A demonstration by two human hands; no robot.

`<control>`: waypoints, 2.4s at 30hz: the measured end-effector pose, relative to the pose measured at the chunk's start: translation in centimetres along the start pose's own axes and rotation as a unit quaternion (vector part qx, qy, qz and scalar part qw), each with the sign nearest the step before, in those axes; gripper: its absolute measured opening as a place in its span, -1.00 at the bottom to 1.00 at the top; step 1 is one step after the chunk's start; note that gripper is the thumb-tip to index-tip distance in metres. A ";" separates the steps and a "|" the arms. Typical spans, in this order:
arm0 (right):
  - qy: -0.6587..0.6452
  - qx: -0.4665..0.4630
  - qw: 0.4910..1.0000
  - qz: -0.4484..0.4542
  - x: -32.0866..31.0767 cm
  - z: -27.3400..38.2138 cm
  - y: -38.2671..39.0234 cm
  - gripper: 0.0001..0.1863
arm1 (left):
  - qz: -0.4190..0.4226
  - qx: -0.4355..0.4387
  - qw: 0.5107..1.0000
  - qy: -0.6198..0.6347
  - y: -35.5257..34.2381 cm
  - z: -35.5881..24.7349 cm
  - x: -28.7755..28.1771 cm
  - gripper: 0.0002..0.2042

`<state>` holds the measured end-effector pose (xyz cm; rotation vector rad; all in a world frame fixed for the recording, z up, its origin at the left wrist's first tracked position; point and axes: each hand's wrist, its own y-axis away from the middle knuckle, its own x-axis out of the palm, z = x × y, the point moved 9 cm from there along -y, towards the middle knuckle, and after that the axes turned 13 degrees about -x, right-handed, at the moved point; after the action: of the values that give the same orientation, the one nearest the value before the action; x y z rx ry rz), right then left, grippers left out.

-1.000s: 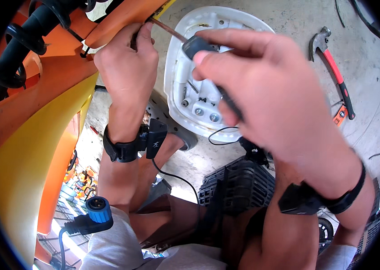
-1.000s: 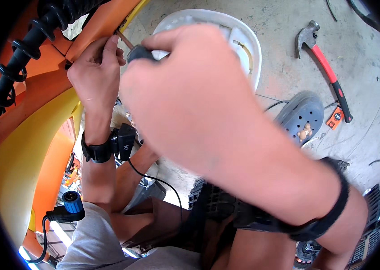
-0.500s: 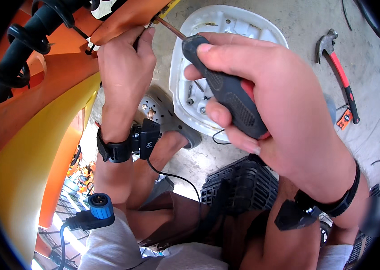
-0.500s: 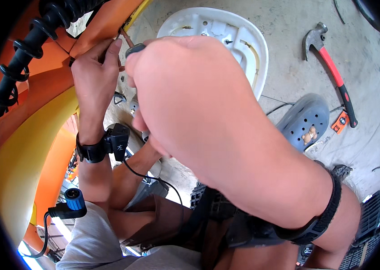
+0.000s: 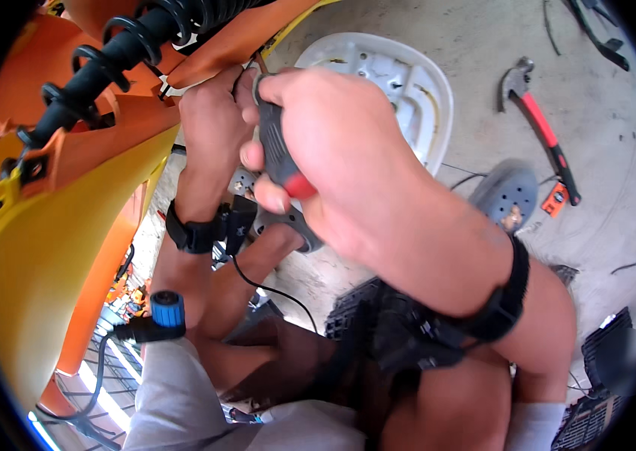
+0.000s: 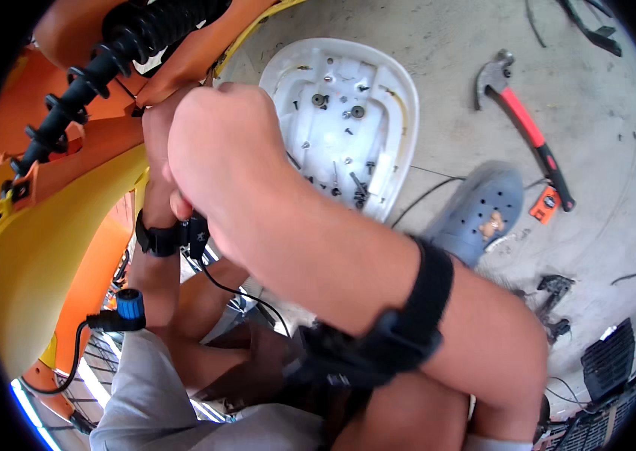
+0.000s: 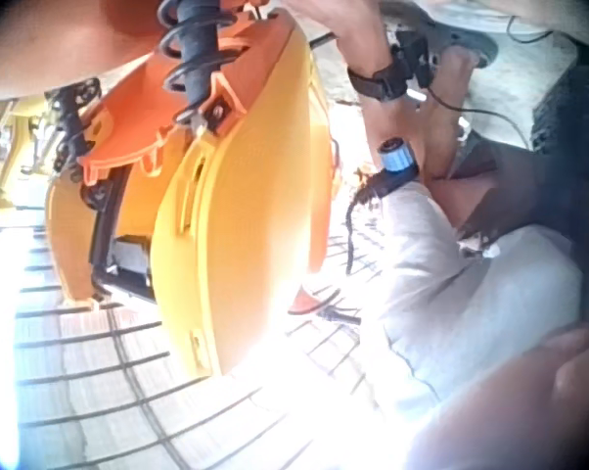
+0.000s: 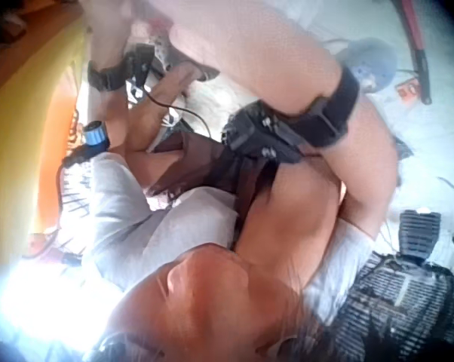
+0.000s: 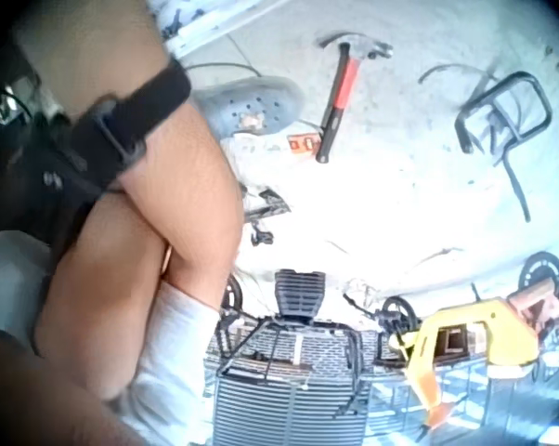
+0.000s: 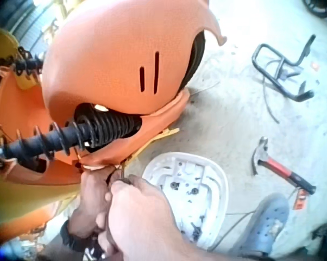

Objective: The person handles a brake lever and its wiring, then uses a screwdriver and a hammer to secure electrical components and a metal pin onto a white plastic scooter part.

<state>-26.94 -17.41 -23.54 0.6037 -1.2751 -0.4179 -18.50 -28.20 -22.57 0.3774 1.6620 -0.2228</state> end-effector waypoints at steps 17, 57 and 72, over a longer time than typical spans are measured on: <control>0.366 -0.185 0.912 0.026 -4.9 -2.8 -1.6 -0.42 | 0.152 -0.068 0.986 0.014 10.9 2.6 8.0 -0.76; 0.005 -0.044 0.999 0.014 1.0 -6.7 -11.6 -0.81 | -0.049 -0.041 0.981 -0.184 3.4 8.4 -0.2 -0.81; 0.039 -0.027 0.998 0.045 1.0 -6.8 -11.7 -0.81 | 0.082 -0.131 0.955 -0.255 4.0 4.4 -2.4 -0.79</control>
<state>-19.73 -25.76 -31.32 0.5093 -1.2083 -0.3496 -12.74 -26.34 -20.49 0.2297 1.1253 0.0281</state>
